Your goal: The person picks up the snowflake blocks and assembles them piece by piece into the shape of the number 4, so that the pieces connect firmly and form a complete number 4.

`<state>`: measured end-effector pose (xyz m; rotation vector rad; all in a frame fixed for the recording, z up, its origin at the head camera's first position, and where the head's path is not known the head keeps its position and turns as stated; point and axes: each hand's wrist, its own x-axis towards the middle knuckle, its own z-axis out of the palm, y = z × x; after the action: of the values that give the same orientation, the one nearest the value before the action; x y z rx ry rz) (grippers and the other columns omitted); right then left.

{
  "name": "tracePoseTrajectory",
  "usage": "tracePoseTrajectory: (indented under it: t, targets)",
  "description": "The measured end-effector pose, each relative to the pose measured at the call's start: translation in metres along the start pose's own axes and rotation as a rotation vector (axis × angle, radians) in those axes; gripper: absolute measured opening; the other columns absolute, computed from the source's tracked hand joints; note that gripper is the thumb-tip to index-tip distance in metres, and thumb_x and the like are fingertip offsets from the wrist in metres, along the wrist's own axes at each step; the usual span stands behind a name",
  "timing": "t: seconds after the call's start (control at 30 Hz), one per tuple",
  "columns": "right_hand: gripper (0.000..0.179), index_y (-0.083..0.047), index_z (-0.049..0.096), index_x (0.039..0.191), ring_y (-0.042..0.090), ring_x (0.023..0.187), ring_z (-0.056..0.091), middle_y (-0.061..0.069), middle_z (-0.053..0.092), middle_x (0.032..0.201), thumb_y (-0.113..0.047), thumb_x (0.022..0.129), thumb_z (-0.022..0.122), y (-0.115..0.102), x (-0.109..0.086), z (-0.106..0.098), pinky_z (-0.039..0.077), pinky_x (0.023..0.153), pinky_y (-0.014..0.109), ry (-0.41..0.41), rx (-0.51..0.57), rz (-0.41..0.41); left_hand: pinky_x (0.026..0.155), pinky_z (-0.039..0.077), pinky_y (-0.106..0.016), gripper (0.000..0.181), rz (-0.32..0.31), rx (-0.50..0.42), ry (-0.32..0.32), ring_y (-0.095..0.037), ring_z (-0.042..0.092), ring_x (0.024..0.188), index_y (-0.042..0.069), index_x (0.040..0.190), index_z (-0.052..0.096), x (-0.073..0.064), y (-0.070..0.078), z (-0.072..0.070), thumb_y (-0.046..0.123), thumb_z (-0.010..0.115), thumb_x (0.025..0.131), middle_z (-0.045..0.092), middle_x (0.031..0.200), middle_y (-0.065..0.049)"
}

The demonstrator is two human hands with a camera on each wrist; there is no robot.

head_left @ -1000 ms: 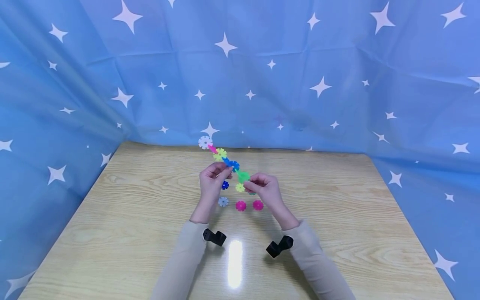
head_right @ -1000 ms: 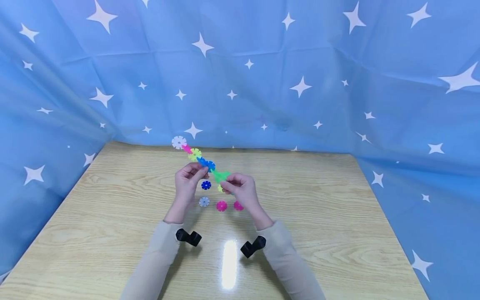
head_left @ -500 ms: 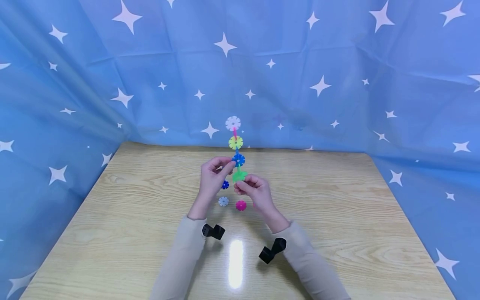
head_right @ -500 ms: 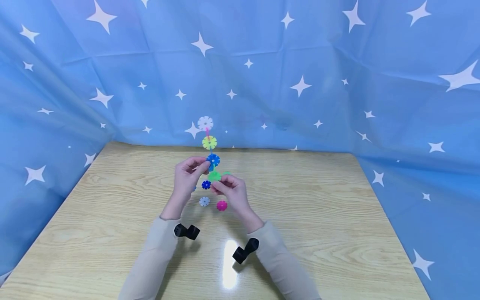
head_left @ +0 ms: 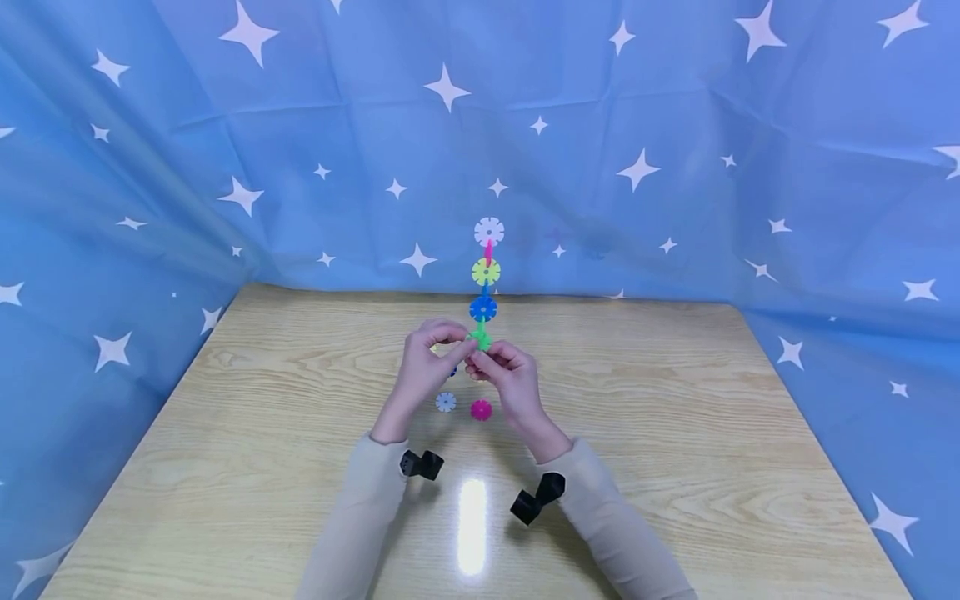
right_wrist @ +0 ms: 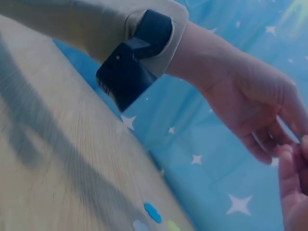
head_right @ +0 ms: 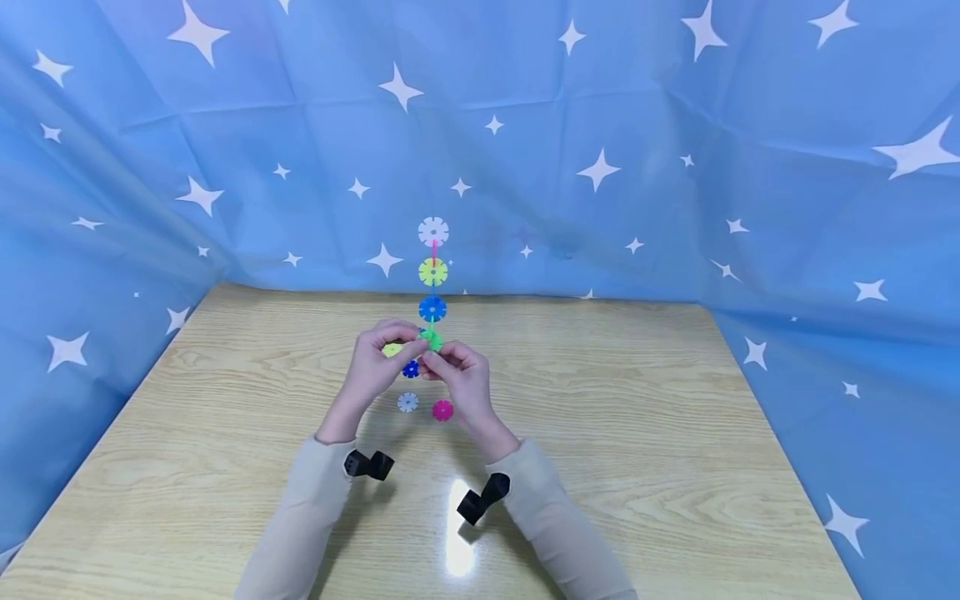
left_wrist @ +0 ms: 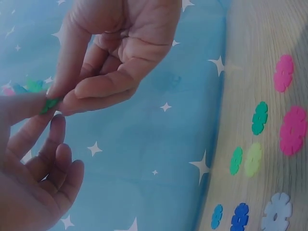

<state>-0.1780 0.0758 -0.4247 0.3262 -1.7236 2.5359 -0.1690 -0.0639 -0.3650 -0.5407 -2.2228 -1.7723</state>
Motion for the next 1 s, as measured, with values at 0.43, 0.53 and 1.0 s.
tracePoseTrajectory:
  t: [0.43, 0.53, 1.0]
  targets:
    - [0.016, 0.007, 0.067, 0.097, 0.017, 0.077, 0.063, 0.016, 0.068, 0.09, 0.0, 0.083, 0.068, -0.003, 0.001, -0.051, 0.055, 0.067, 0.025, -0.149, -0.771, 0.087, 0.051, 0.041, -0.016, 0.01, -0.046, 0.035, -0.051, -0.021, 0.055, 0.061, -0.011, 0.085, 0.062, 0.001, -0.003, -0.019, -0.003, 0.057, 0.09, 0.06, 0.073, -0.023]
    - [0.019, 0.007, 0.067, 0.098, 0.024, 0.081, 0.062, 0.016, 0.067, 0.091, 0.0, 0.081, 0.07, -0.004, 0.0, -0.062, 0.055, 0.068, 0.028, -0.212, -0.933, 0.126, 0.049, 0.041, -0.016, 0.011, -0.093, -0.008, -0.05, -0.03, 0.058, 0.063, -0.011, 0.086, 0.061, 0.0, -0.007, -0.021, -0.002, 0.057, 0.091, 0.06, 0.073, -0.027]
    - [0.022, -0.001, 0.063, 0.084, 0.017, 0.074, 0.054, 0.006, 0.055, 0.082, -0.004, 0.069, 0.08, 0.009, -0.009, -0.071, 0.052, 0.067, 0.028, -0.33, -1.302, 0.218, 0.048, 0.046, -0.015, 0.012, -0.17, -0.125, 0.0, -0.006, 0.061, 0.06, -0.012, 0.094, 0.062, 0.006, -0.033, -0.022, -0.001, 0.057, 0.091, 0.063, 0.072, -0.007]
